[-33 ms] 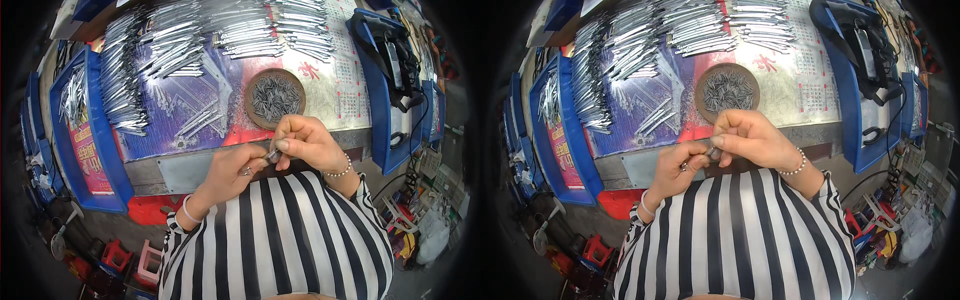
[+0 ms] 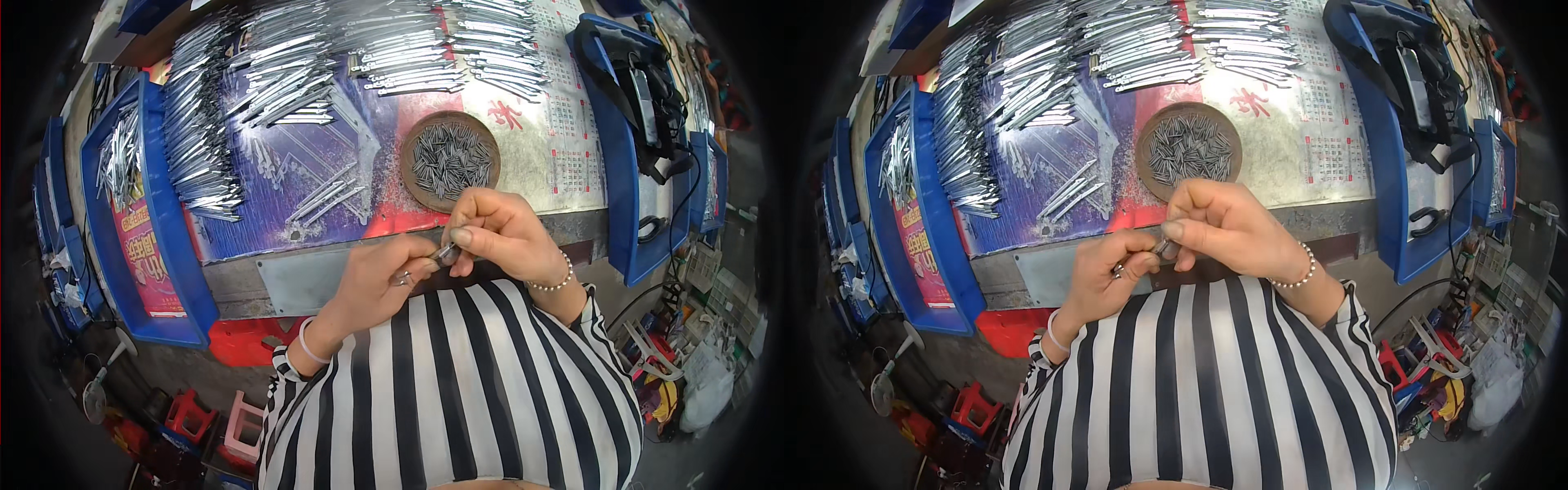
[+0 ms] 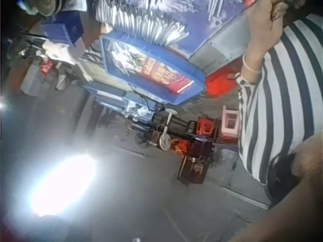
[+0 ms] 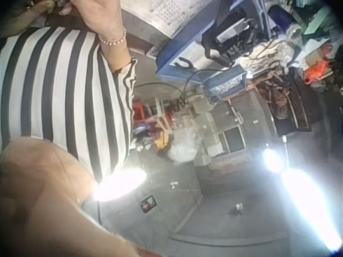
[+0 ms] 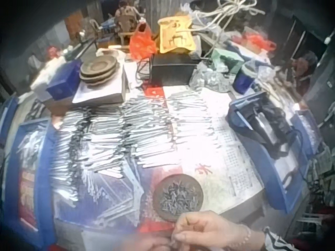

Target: The person assembles metal components by hand, picking small pins from a dish and attaching them to metal strips on the table.

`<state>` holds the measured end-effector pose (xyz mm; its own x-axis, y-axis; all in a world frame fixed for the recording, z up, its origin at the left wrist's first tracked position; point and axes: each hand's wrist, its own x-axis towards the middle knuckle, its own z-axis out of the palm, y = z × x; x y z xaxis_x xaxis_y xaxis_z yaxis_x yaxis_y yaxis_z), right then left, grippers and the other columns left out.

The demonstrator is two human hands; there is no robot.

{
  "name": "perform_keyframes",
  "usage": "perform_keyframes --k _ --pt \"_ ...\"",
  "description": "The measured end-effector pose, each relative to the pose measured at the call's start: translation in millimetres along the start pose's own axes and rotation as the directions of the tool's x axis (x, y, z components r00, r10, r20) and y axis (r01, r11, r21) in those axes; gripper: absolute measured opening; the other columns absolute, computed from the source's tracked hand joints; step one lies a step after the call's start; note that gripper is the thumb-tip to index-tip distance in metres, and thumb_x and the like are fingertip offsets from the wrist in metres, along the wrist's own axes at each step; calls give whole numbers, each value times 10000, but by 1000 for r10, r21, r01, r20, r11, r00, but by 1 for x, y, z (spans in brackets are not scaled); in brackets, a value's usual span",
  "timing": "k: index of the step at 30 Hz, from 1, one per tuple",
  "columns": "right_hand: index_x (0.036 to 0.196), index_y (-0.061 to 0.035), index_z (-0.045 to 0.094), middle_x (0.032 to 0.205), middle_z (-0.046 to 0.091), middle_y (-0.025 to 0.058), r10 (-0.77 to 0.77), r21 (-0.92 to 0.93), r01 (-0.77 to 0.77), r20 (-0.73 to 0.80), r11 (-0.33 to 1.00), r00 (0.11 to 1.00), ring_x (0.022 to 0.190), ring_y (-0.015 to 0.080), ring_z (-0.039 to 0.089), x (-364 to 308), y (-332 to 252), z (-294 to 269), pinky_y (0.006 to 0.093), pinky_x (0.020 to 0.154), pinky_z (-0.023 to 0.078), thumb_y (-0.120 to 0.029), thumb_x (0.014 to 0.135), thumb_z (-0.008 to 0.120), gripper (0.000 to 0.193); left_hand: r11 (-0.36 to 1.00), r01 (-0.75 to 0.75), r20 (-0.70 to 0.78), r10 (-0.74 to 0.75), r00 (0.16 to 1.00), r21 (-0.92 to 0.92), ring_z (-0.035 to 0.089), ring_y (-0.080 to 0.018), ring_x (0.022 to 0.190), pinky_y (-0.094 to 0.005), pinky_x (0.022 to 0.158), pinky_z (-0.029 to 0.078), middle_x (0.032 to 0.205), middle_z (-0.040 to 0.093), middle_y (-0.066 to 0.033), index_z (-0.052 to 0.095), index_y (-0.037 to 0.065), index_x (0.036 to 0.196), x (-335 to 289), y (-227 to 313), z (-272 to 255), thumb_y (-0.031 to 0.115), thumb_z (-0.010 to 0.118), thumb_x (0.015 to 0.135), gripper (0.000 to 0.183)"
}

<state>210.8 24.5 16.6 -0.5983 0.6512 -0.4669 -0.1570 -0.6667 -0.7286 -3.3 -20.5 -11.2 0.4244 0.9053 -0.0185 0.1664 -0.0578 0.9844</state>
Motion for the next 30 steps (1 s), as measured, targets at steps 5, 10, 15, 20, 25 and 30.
perform_keyframes --k 5,10,15,20,25,30 --pt "881 -9 506 783 614 36 -186 -426 179 23 887 982 651 81 598 -3 0 6 228 557 480 -119 957 559 145 1000 13 18 -13 1000 -13 667 -156 660 -264 594 503 770 673 -78 608 7 964 0 -6 1 184 608 940 179" --pt "896 -12 532 769 609 35 -159 -441 158 36 884 987 634 82 591 4 5 0 238 564 480 -215 963 572 218 999 43 -9 -43 999 -5 657 -145 676 -262 622 499 756 645 -77 582 -6 971 0 -4 -4 181 571 962 188" --pt "959 1 557 761 589 28 -262 -266 232 -85 936 961 666 70 571 3 8 -10 219 596 476 -244 983 543 246 989 146 -258 -134 957 26 594 -115 734 -245 690 476 803 614 -56 566 -14 948 4 -8 -42 115 516 974 141" --pt "944 0 570 757 586 35 -227 -529 147 -90 836 970 660 66 544 1 8 -15 231 604 468 -214 944 594 215 916 238 -346 -121 931 321 594 -176 706 -294 660 464 782 598 -101 568 -7 957 28 -19 -73 101 580 924 113" --pt "967 9 588 827 644 133 -320 -771 175 -39 613 947 745 228 669 1 4 -14 319 672 519 -163 896 623 189 707 140 -174 -24 984 693 589 -307 705 -375 640 453 822 583 -163 577 1 958 47 -37 -78 87 649 844 159" --pt "959 5 582 854 628 145 -412 -867 115 -111 485 904 770 291 648 4 4 -22 348 684 512 -113 864 628 159 707 120 -75 -94 993 697 566 -332 690 -400 623 441 823 590 -161 563 -3 913 54 -41 -82 102 657 838 160"
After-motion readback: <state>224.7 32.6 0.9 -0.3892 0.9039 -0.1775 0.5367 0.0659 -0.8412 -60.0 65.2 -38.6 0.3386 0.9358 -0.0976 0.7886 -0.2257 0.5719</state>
